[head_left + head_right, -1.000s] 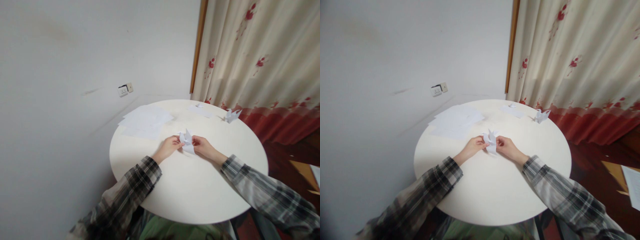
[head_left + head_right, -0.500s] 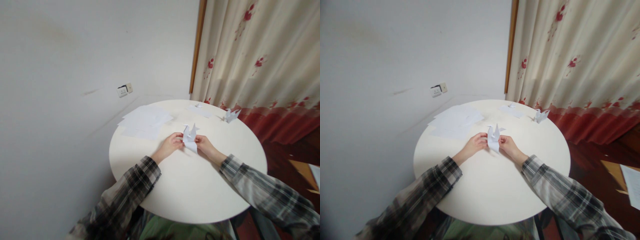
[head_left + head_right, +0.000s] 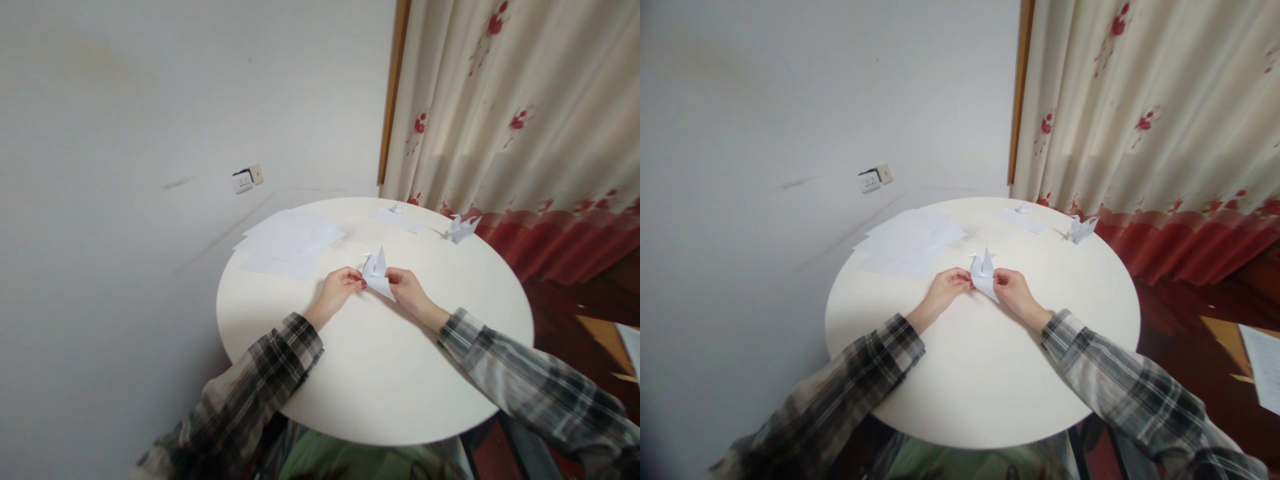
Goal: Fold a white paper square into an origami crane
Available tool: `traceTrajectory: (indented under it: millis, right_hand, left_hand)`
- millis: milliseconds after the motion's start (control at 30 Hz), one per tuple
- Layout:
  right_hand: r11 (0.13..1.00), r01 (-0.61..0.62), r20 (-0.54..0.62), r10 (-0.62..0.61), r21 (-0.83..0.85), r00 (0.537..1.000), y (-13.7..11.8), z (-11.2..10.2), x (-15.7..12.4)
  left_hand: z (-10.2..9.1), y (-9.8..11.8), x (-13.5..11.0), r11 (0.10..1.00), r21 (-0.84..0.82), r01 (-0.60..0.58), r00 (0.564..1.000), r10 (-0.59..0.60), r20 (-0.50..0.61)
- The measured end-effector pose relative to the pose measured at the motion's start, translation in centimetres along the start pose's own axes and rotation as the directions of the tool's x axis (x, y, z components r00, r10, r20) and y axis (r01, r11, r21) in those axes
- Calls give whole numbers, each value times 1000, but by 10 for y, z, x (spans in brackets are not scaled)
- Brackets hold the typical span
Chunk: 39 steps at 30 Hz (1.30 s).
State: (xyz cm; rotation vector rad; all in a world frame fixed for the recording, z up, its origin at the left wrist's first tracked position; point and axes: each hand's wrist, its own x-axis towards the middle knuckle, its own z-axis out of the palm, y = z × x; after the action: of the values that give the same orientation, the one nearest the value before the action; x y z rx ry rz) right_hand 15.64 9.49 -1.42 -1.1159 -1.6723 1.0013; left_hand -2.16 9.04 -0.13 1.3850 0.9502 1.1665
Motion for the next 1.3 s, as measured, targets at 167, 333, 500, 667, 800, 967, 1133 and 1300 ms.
traceTrajectory:
  millis: [167,333,500,667,800,967,1133,1300]
  right_hand:
    - [1000,10,-47,-11,-16,999,9,-1,-1]
    - [987,91,66,-82,-130,994,5,0,-4]
    - [919,238,159,-196,-316,968,-2,-3,-3]
    - [975,133,235,-89,-176,968,-8,-12,-1]
    - [995,96,132,-93,-19,987,-19,-23,0]
    - [981,156,110,-143,-119,984,-27,-22,-4]
    - [938,217,89,-200,-270,976,-23,-19,-6]
    - [910,285,105,-265,-302,958,-23,-19,-6]
  left_hand:
    - [-2,-4,-3,996,80,-40,998,35,59]
    - [-9,-14,-3,937,341,-79,996,63,59]
    - [-14,-14,-2,870,486,-82,996,51,78]
    - [-13,-7,-4,869,485,-92,994,51,97]
    - [-12,-5,-7,834,534,-141,988,84,129]
    - [-13,-2,-6,798,581,-163,983,83,162]
    - [-18,14,-8,768,550,-328,943,226,246]
    - [-14,23,-9,790,538,-293,955,213,208]
